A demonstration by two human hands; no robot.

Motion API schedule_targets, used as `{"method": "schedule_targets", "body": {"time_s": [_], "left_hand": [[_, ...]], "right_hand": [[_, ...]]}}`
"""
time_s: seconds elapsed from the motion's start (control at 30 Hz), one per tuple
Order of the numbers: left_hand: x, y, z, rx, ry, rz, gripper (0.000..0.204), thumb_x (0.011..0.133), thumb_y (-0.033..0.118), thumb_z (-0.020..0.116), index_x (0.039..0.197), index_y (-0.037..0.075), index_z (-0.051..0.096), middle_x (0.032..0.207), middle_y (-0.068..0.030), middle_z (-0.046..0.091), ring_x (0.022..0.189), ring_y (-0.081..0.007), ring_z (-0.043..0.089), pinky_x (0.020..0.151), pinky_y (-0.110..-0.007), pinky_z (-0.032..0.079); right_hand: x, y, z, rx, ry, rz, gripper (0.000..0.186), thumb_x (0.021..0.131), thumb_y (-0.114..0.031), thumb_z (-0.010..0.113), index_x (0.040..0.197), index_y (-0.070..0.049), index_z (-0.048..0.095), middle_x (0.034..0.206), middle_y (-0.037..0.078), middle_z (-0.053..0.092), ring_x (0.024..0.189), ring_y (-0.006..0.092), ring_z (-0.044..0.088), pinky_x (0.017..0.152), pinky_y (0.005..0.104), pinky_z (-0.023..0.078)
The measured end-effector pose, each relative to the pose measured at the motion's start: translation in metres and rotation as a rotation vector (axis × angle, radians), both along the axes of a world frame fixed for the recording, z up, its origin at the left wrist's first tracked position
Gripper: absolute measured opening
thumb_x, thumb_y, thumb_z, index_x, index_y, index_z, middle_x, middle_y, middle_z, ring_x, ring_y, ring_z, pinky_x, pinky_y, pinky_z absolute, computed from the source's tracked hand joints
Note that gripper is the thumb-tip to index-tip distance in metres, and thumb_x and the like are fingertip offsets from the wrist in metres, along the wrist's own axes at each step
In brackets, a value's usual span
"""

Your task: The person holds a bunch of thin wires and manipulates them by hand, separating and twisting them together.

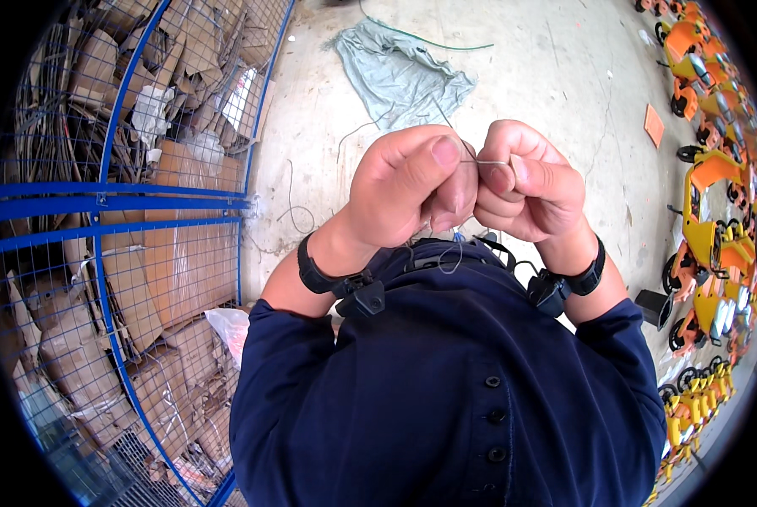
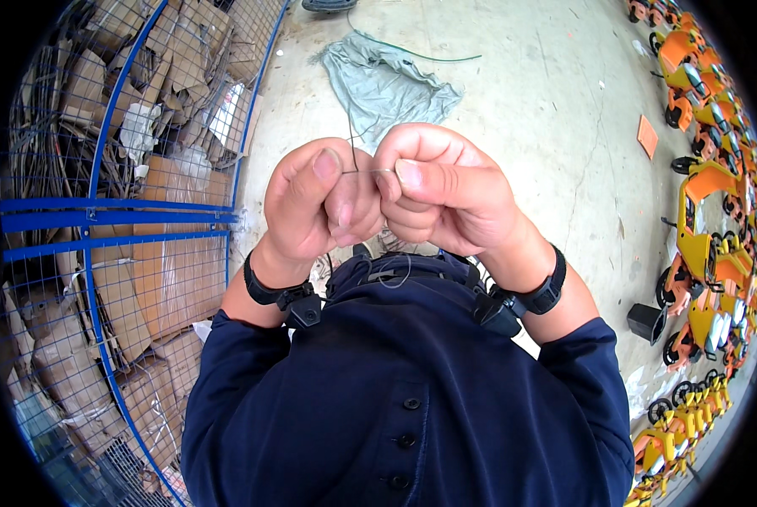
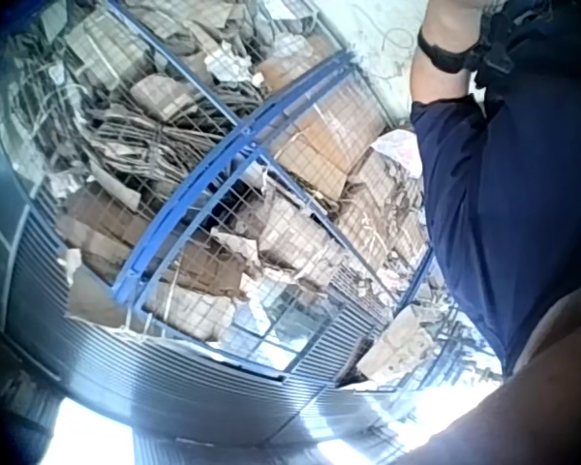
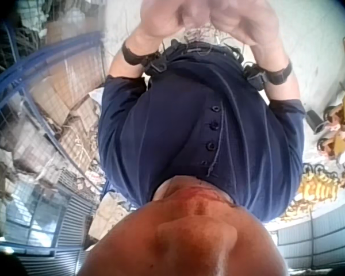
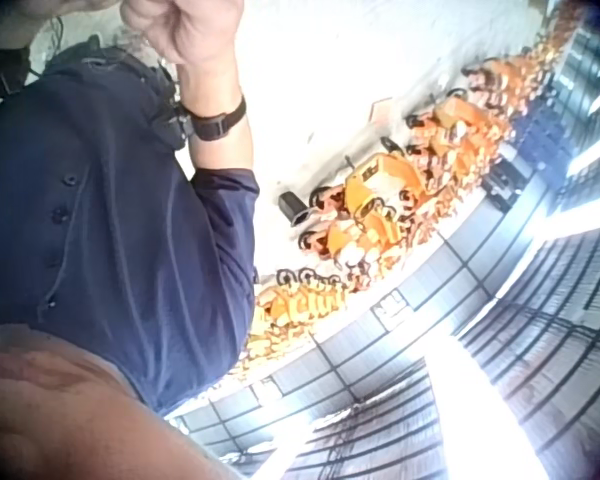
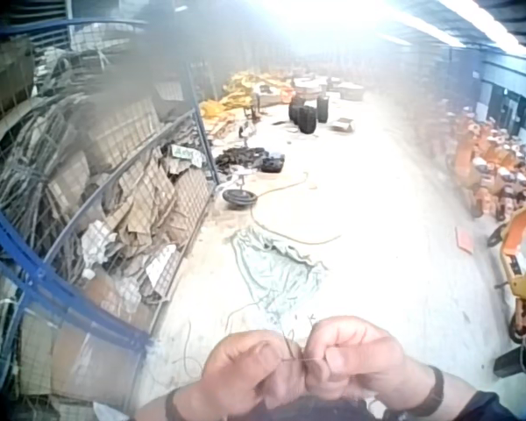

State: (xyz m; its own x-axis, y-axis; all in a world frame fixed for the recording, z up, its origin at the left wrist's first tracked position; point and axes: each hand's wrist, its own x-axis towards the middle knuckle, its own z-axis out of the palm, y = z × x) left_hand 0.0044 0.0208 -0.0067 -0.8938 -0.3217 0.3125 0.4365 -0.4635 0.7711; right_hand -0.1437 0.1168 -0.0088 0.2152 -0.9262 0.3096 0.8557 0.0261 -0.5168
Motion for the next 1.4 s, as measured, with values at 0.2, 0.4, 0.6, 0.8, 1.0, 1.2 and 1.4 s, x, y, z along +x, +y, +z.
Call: {"method": "schedule_targets", "body": {"time_s": [0.2, 0.4, 0.6, 0.8, 1.0, 1.2, 1.4], "left_hand": [[-0.009, 0.002, -0.001, 0.214, 0.101, -0.084, 0.042, 0.102, 0.026, 0.034, 0.068, 0.004, 0.045, 0.054, -0.0071, 0.043, 0.038, -0.0120, 0.033, 0.036, -0.026, 0.033], [-0.002, 0.002, -0.003, -0.111, 0.059, 0.171, 0.033, 0.100, 0.023, 0.038, 0.078, 0.001, 0.050, 0.067, -0.0088, 0.049, 0.050, -0.0123, 0.043, 0.048, -0.024, 0.037], [-0.001, -0.009, -0.017, -0.718, 0.077, 0.909, 0.019, 0.086, -0.001, 0.050, 0.105, -0.001, 0.056, 0.110, -0.0132, 0.056, 0.059, -0.0099, 0.046, 0.061, -0.023, 0.041], [0.000, -0.008, -0.005, -0.996, -0.046, 0.629, 0.032, 0.082, -0.008, 0.060, 0.113, -0.002, 0.059, 0.108, -0.0164, 0.063, 0.068, -0.0111, 0.059, 0.060, -0.023, 0.047], [0.006, -0.020, -0.001, -1.240, -0.080, 0.648, 0.014, 0.079, 0.002, 0.070, 0.093, 0.003, 0.068, 0.079, -0.0086, 0.067, 0.071, -0.0179, 0.064, 0.061, -0.027, 0.050], [0.008, -0.026, 0.000, -1.311, -0.101, 0.491, 0.013, 0.080, 0.004, 0.068, 0.093, 0.003, 0.068, 0.078, -0.0074, 0.067, 0.068, -0.0162, 0.062, 0.059, -0.027, 0.048], [0.016, -0.028, 0.005, -0.990, -0.253, 0.314, 0.008, 0.087, 0.007, 0.064, 0.091, 0.001, 0.067, 0.073, -0.0051, 0.064, 0.061, -0.0107, 0.059, 0.053, -0.023, 0.044]], "right_hand": [[0.001, -0.004, -0.004, -0.012, -0.153, 0.049, 0.018, 0.097, -0.015, 0.048, 0.096, 0.003, 0.051, 0.061, -0.004, 0.032, 0.048, 0.0055, 0.024, 0.043, 0.0224, 0.021], [0.000, -0.001, -0.005, -0.025, 0.034, -0.109, 0.018, 0.096, -0.015, 0.049, 0.093, 0.003, 0.052, 0.060, -0.004, 0.033, 0.048, 0.0060, 0.025, 0.044, 0.0234, 0.022], [-0.006, 0.006, 0.003, -0.026, 0.304, -0.244, 0.015, 0.093, -0.012, 0.049, 0.088, 0.002, 0.053, 0.060, -0.003, 0.038, 0.048, 0.0055, 0.028, 0.044, 0.0227, 0.022], [-0.011, 0.011, 0.008, 0.042, 0.392, -0.219, 0.016, 0.093, -0.013, 0.050, 0.086, 0.001, 0.054, 0.063, -0.001, 0.044, 0.049, 0.0040, 0.032, 0.044, 0.0212, 0.024], [-0.013, 0.019, 0.017, -0.055, 1.074, -0.626, 0.010, 0.091, -0.010, 0.059, 0.093, 0.000, 0.061, 0.074, 0.001, 0.058, 0.062, 0.0050, 0.050, 0.056, 0.0208, 0.042], [-0.027, 0.012, 0.023, -0.436, 1.568, -0.782, 0.008, 0.086, -0.006, 0.061, 0.094, -0.004, 0.063, 0.082, 0.009, 0.064, 0.071, 0.0240, 0.060, 0.064, 0.0314, 0.048], [-0.021, 0.015, 0.019, -0.426, 1.623, -0.699, 0.009, 0.084, -0.004, 0.061, 0.093, -0.004, 0.062, 0.080, 0.011, 0.062, 0.072, 0.0301, 0.060, 0.063, 0.0350, 0.048]]}}
